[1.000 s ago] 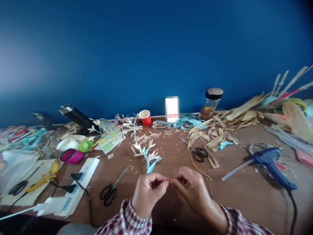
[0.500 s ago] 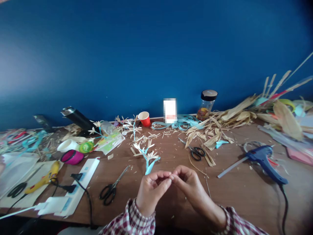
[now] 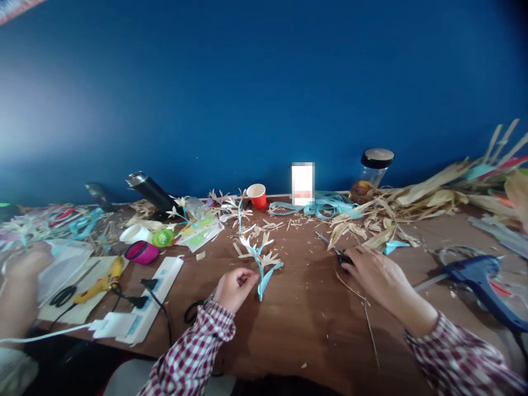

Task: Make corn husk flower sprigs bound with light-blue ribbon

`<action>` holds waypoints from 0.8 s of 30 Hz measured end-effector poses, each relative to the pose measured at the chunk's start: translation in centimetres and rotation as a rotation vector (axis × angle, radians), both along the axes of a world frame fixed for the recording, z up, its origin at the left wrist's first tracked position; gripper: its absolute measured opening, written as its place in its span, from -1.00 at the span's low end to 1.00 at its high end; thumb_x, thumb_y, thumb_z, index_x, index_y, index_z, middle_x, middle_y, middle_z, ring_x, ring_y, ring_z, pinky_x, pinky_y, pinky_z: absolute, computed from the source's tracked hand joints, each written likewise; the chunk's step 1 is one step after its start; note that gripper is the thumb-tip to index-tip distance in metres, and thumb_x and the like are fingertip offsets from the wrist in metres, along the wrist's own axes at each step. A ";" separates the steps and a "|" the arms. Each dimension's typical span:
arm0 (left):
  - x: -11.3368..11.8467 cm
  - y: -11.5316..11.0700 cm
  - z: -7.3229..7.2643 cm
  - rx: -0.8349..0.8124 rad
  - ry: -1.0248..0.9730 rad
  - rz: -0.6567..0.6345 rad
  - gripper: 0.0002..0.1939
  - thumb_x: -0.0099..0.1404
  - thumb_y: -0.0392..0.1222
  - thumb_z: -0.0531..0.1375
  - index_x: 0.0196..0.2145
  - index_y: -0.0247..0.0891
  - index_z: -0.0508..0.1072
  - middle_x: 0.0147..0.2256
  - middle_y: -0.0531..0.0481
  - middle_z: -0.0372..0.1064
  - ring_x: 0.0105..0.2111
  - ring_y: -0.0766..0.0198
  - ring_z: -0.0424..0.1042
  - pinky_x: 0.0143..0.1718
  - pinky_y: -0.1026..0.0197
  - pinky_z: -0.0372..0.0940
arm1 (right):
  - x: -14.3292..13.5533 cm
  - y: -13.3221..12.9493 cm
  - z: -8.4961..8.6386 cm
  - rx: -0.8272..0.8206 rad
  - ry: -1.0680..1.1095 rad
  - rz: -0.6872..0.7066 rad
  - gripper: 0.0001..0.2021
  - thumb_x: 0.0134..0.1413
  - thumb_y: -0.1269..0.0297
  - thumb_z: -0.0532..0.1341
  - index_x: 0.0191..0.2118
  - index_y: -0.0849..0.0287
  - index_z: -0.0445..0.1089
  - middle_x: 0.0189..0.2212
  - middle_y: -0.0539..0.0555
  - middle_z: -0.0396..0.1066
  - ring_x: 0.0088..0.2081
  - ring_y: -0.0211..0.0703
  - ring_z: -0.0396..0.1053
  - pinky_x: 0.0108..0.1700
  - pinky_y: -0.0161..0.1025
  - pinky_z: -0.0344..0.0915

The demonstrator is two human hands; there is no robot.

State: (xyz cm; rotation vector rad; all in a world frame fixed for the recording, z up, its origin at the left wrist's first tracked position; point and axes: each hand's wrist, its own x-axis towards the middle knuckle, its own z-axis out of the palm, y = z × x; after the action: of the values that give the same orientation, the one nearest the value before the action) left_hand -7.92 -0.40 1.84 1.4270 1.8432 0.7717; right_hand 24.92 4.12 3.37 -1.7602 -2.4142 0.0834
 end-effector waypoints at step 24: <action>4.0 2.0 -0.3 -0.158 -0.844 0.252 -0.55 -0.18 0.04 0.41 -0.36 -0.30 0.60 -0.63 0.11 0.25 -0.60 0.48 0.20 -0.58 0.39 0.12 | -0.7 -3.2 0.1 -0.669 1.311 0.071 -0.48 0.07 0.12 0.21 0.14 0.10 0.13 -0.31 0.06 0.42 -0.29 -0.19 0.36 -0.29 -0.30 0.29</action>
State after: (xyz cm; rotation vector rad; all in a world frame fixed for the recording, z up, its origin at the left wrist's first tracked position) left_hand -3.88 1.57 1.54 0.6051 1.3672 1.1073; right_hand 24.19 0.88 3.43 -1.0721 -1.4485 1.5993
